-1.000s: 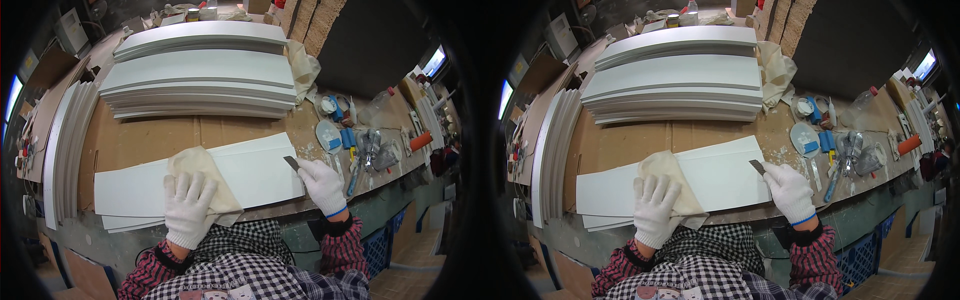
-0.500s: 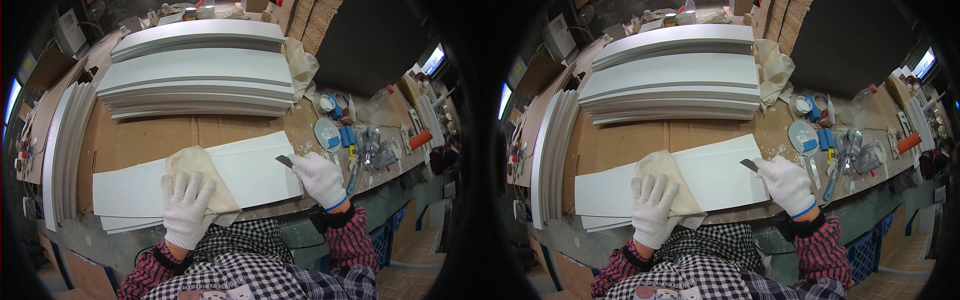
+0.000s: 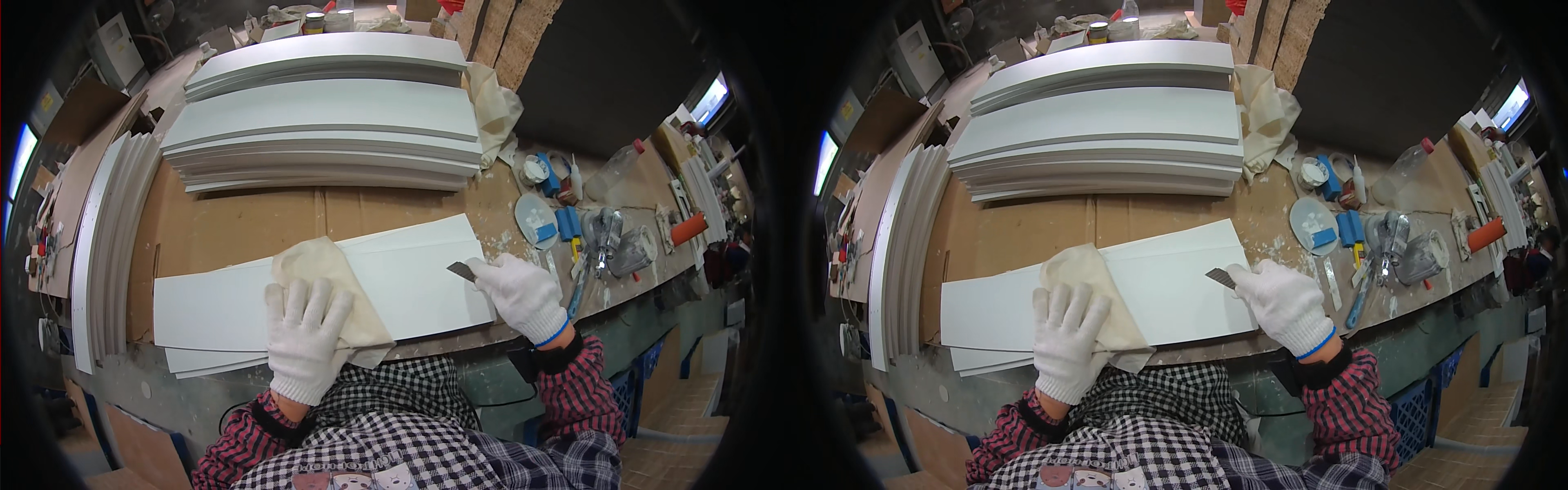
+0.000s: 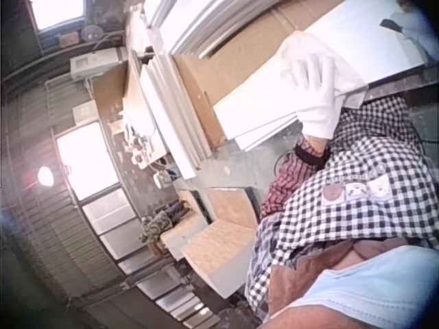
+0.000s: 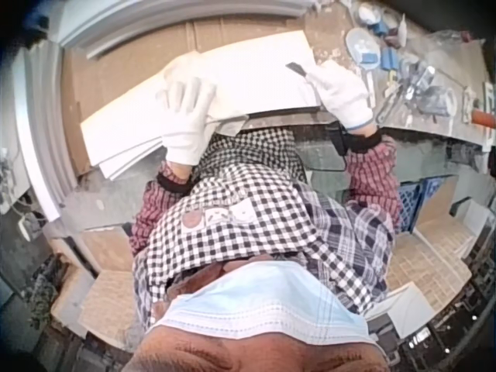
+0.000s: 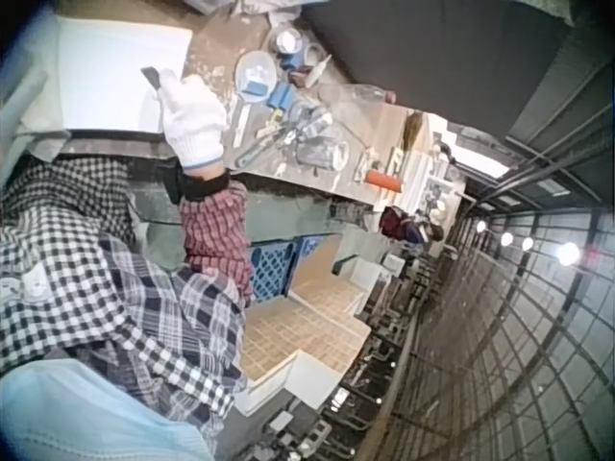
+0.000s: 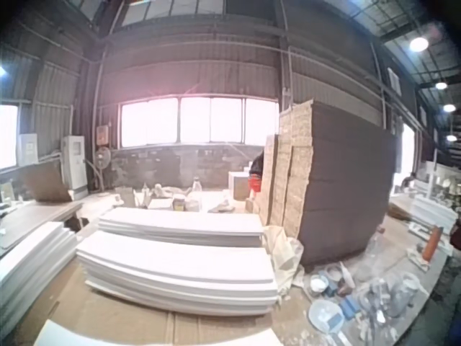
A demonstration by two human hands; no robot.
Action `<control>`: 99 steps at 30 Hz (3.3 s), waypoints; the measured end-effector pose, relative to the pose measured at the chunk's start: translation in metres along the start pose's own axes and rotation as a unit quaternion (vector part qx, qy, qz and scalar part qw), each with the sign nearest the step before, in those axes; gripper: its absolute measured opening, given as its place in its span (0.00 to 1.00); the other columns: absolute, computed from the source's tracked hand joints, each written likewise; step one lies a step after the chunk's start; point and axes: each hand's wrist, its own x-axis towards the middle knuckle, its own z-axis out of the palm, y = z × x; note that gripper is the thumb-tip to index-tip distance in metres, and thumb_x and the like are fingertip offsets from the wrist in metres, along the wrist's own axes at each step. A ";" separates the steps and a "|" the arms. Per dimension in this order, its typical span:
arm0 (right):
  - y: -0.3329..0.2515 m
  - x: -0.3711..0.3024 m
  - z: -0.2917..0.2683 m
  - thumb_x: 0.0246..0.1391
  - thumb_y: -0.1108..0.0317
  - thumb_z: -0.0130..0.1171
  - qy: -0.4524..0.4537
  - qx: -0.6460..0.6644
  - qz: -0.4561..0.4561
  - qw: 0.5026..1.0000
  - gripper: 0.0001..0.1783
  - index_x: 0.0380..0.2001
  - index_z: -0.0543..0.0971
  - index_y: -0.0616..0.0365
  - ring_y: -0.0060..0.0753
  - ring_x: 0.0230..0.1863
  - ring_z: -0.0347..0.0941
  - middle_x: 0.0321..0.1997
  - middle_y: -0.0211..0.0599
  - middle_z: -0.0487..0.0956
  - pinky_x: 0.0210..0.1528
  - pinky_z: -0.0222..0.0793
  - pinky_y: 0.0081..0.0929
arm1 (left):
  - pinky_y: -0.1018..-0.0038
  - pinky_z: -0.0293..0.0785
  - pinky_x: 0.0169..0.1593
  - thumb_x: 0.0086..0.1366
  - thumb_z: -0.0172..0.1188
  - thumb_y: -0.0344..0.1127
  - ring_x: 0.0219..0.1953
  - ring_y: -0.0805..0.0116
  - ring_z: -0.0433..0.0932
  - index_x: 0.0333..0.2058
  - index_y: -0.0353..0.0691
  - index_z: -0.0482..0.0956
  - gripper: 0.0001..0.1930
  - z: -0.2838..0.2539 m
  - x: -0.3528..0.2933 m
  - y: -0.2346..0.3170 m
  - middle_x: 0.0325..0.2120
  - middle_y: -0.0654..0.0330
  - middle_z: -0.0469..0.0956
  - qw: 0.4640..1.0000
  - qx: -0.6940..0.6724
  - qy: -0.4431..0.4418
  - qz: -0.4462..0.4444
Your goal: The person wipes the surface of white rectangular panels with a cloth. They pick up a panel, wipe it, and place it back on the stack. The person also uses a small tool to scrape the surface of the panels. The person repeats this process for multiple panels.
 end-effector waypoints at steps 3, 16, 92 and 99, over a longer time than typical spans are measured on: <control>0.000 0.003 -0.004 0.57 0.65 0.55 -0.022 -0.002 -0.013 1.000 0.08 0.40 0.77 0.47 0.45 0.30 0.76 0.25 0.40 0.75 0.28 0.70 0.39 | 0.46 0.57 0.58 0.33 0.73 0.42 0.50 0.50 0.66 0.48 0.41 0.74 0.37 0.002 -0.002 0.000 0.48 0.53 0.69 1.000 -0.005 -0.012 -0.004; 0.012 0.004 -0.003 0.58 0.65 0.56 -0.004 0.059 -0.015 0.998 0.10 0.43 0.78 0.46 0.47 0.32 0.76 0.26 0.42 0.76 0.31 0.71 0.40 | 0.47 0.60 0.56 0.33 0.74 0.43 0.48 0.52 0.68 0.46 0.43 0.75 0.36 0.003 -0.002 0.000 0.44 0.55 0.70 1.000 0.000 0.006 -0.001; -0.049 -0.028 -0.005 0.54 0.69 0.60 0.117 0.194 -0.028 0.974 0.10 0.41 0.81 0.56 0.43 0.32 0.78 0.31 0.42 0.79 0.34 0.74 0.33 | 0.49 0.59 0.56 0.34 0.74 0.45 0.50 0.49 0.67 0.48 0.40 0.74 0.38 -0.007 -0.007 0.001 0.47 0.53 0.70 1.000 -0.029 -0.005 -0.009; 0.027 -0.066 0.037 0.56 0.67 0.59 0.172 0.121 0.250 0.945 0.11 0.41 0.81 0.60 0.53 0.41 0.77 0.38 0.48 0.81 0.44 0.72 0.40 | 0.51 0.60 0.56 0.45 0.68 0.43 0.49 0.50 0.68 0.48 0.40 0.75 0.29 -0.012 -0.004 -0.005 0.47 0.53 0.72 0.997 -0.064 -0.019 0.047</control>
